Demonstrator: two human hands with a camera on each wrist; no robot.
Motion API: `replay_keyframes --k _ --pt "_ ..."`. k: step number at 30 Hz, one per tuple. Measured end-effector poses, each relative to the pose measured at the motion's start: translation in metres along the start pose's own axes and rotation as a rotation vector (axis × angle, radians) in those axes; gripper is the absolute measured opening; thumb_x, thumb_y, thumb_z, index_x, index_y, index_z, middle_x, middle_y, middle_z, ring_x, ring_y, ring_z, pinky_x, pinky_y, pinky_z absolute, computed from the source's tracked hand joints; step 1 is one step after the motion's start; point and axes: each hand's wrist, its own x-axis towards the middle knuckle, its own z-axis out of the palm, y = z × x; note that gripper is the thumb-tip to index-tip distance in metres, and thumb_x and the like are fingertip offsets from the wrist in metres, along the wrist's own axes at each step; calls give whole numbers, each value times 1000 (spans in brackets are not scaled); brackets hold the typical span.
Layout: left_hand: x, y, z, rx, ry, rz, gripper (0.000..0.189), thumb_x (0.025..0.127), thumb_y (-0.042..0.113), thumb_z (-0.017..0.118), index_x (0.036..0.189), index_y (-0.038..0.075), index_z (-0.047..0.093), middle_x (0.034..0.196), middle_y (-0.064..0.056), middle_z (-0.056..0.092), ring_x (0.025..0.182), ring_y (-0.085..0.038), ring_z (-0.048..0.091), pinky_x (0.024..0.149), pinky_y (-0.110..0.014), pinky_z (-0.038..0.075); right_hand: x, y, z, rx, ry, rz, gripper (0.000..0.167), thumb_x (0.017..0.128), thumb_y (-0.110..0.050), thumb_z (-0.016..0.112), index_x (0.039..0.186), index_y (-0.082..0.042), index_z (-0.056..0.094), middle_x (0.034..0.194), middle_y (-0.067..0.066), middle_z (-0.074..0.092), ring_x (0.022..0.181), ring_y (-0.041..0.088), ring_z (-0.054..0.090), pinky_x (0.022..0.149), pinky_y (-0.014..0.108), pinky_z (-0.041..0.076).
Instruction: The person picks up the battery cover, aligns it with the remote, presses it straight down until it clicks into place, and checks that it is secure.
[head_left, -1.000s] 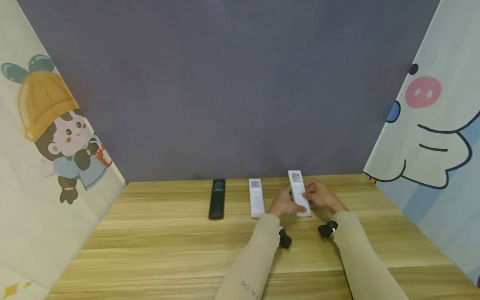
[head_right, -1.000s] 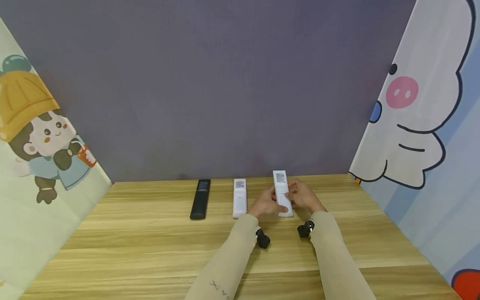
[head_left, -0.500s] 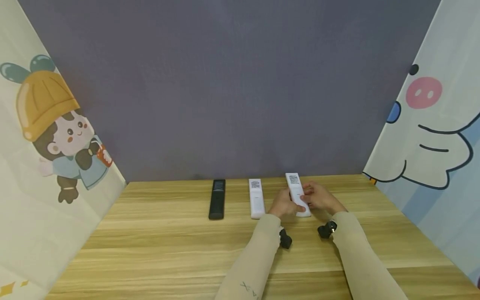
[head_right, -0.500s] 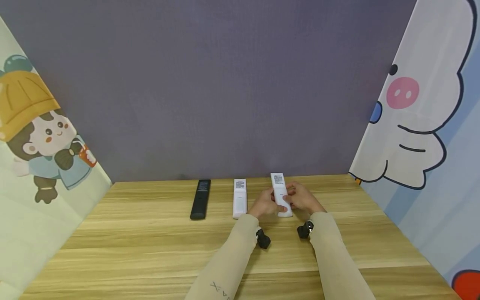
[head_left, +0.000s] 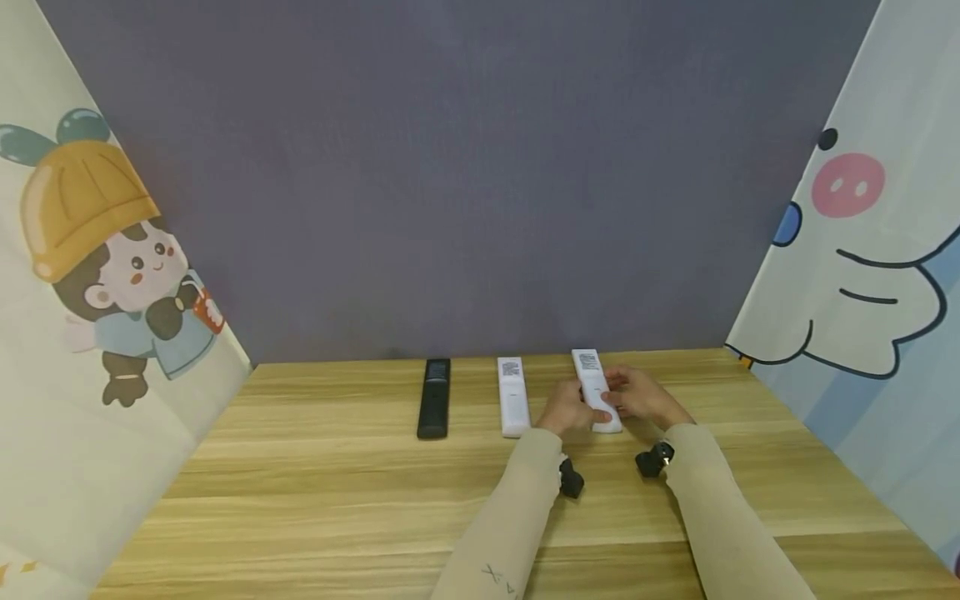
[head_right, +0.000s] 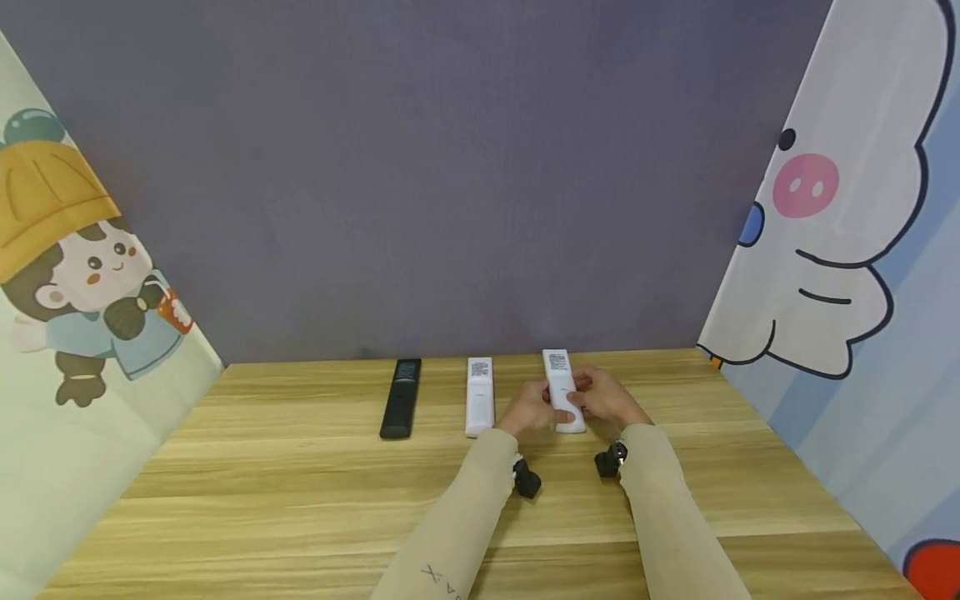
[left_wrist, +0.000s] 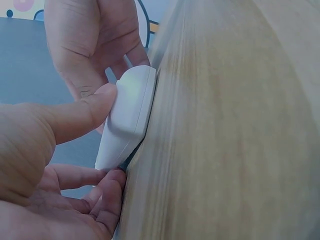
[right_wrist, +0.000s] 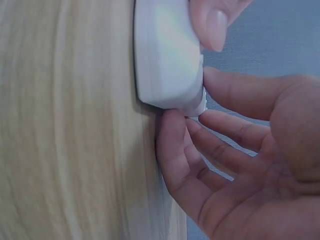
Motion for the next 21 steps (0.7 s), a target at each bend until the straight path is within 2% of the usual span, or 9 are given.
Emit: replay_keyframes --k 8,15,21 --pt "-2 2 -1 44 6 13 36 82 20 87 110 2 73 99 -8 75 80 -10 61 72 -21 51 -2 -2 2 9 10 13 43 99 0 61 138 13 49 138 37 52 110 34 65 81 39 61" --pt "0 0 -2 87 8 31 32 84 25 87 103 3 74 103 -8 72 89 -12 55 78 -23 48 0 -3 3 -1 33 26 44 99 -2 61 140 10 50 135 34 54 109 33 65 80 36 60" --pt "-1 1 1 50 10 23 29 83 22 87 101 3 74 93 -5 71 79 -10 55 69 -21 48 0 -3 4 -35 32 17 41 98 1 60 138 9 53 134 34 55 106 30 64 77 35 59"
